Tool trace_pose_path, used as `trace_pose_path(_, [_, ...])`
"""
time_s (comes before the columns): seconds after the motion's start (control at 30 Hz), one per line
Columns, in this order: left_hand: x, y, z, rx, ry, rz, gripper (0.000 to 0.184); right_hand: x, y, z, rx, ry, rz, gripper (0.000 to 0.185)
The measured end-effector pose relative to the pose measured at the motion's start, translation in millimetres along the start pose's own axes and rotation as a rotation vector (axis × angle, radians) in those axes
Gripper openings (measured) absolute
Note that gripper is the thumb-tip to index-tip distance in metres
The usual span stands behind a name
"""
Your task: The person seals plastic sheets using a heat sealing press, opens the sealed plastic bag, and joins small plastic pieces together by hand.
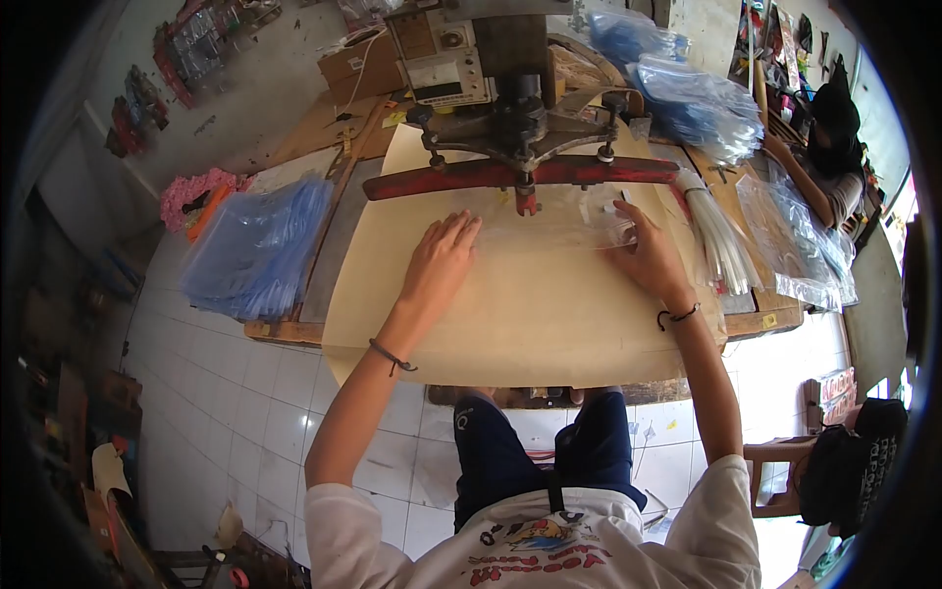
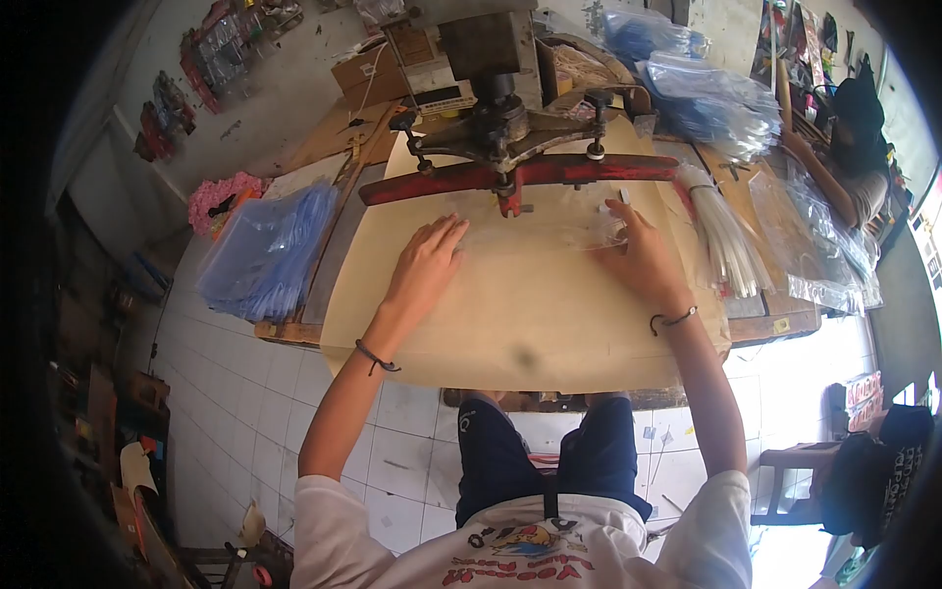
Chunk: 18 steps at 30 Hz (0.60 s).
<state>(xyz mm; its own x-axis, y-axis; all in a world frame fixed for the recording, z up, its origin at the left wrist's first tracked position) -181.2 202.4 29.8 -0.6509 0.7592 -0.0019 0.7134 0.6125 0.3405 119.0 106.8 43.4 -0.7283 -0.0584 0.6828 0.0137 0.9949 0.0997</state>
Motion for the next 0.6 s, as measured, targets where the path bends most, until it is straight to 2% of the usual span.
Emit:
trace_pose_path(0.1, [5, 4, 12, 0.006, 0.072, 0.032, 0.042, -1, 4, 2, -0.103, -0.073, -0.132, 0.059])
trace_pose_path(0.2, [5, 6, 14, 0.007, 0.152, 0.069, 0.04, 3, 0, 5, -0.261, -0.635, -0.171, 0.045])
trace_pose_path(0.47, [6, 20, 8, -0.158, 0.243, 0.089, 0.037, -10, 18, -3, -0.238, -0.766, -0.378, 0.035])
trace_pose_path(0.6, [10, 34, 20, -0.095, 0.283, 0.086, 0.037, -22, 30, -1, -0.278, -0.867, -0.375, 0.033])
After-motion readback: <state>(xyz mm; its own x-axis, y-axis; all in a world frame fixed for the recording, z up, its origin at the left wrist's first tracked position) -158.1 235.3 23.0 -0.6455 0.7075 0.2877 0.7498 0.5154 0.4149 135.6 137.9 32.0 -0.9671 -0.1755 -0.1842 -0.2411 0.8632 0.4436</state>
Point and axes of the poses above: each hand's wrist, its own y-axis towards the middle knuckle, its own z-axis out of the palm, x = y × z, the point moved 5 cm from there along y, towards the middle knuckle, and after that the axes turned 12 degrees about x, right-handed, at the moved point
